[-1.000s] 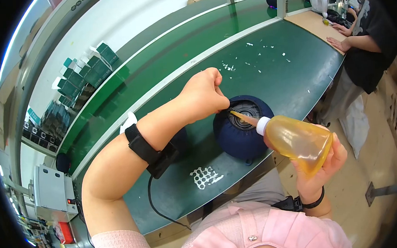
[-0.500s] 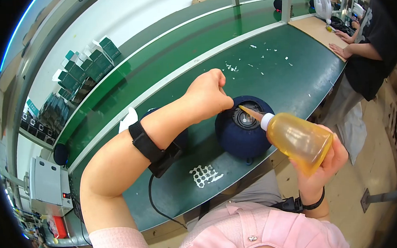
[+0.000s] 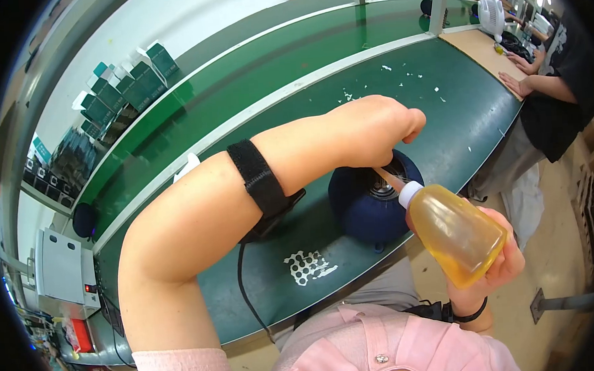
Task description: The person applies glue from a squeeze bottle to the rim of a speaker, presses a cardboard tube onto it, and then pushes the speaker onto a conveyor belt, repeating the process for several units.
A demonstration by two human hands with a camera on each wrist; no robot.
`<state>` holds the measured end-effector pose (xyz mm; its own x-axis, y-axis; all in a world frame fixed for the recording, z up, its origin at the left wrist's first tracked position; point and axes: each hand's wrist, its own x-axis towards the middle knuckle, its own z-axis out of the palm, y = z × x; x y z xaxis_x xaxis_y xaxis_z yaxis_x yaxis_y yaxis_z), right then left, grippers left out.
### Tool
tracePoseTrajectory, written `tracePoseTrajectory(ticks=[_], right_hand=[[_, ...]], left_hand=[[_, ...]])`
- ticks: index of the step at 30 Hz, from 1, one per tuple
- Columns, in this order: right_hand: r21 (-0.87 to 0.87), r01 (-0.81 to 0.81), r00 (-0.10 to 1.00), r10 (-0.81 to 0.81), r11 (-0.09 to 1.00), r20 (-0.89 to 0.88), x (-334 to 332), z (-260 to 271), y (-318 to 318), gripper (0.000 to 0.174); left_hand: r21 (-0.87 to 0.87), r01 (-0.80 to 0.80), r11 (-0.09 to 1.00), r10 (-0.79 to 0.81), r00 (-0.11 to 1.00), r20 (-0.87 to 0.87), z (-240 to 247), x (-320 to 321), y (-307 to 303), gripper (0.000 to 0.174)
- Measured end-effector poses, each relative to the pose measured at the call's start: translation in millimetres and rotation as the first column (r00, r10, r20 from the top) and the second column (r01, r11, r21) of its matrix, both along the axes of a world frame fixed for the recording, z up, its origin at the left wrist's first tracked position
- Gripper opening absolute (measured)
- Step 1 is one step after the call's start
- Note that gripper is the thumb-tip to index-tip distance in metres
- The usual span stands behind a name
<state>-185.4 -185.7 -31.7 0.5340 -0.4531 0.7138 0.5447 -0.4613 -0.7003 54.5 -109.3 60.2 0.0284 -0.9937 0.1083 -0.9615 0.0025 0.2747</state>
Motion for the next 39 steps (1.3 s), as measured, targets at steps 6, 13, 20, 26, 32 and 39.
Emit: tracePoseTrajectory(ticks=[6,13,20,26,32,39], right_hand=[[0.619,-0.058,0.986,-0.051,0.783,0.157,3,5,11,0.069],[-0.351,0.444,0.887,-0.459,0.824,0.043,-1,10,-6,0.062],[0.293,0.214,0.975,-0.22,0.932,-0.012,4,-2,-24,0.069],[0.555,0.079,0.99,-0.131,0.828,0.055,5,-2,-36,0.049],[0.7,-0.059,0.997,0.013,0.712,0.071,15,3,-52,0.04],[0.87,-0.202,0.967,0.23,0.45,0.106,18,-3,-67,0.043]], left_hand=[[-0.009,-0.166,0.986,0.158,0.954,-0.256,1,14,3,0.029],[0.083,-0.277,0.957,0.29,0.919,-0.266,-2,18,2,0.032],[-0.093,-0.449,0.889,0.402,0.861,-0.311,18,2,30,0.029],[-0.211,-0.567,0.796,0.317,0.688,-0.652,41,-39,87,0.022],[-0.102,-0.525,0.845,0.156,0.424,-0.892,39,-91,128,0.022],[-0.118,-0.519,0.847,0.101,0.375,-0.922,20,-91,143,0.02]])
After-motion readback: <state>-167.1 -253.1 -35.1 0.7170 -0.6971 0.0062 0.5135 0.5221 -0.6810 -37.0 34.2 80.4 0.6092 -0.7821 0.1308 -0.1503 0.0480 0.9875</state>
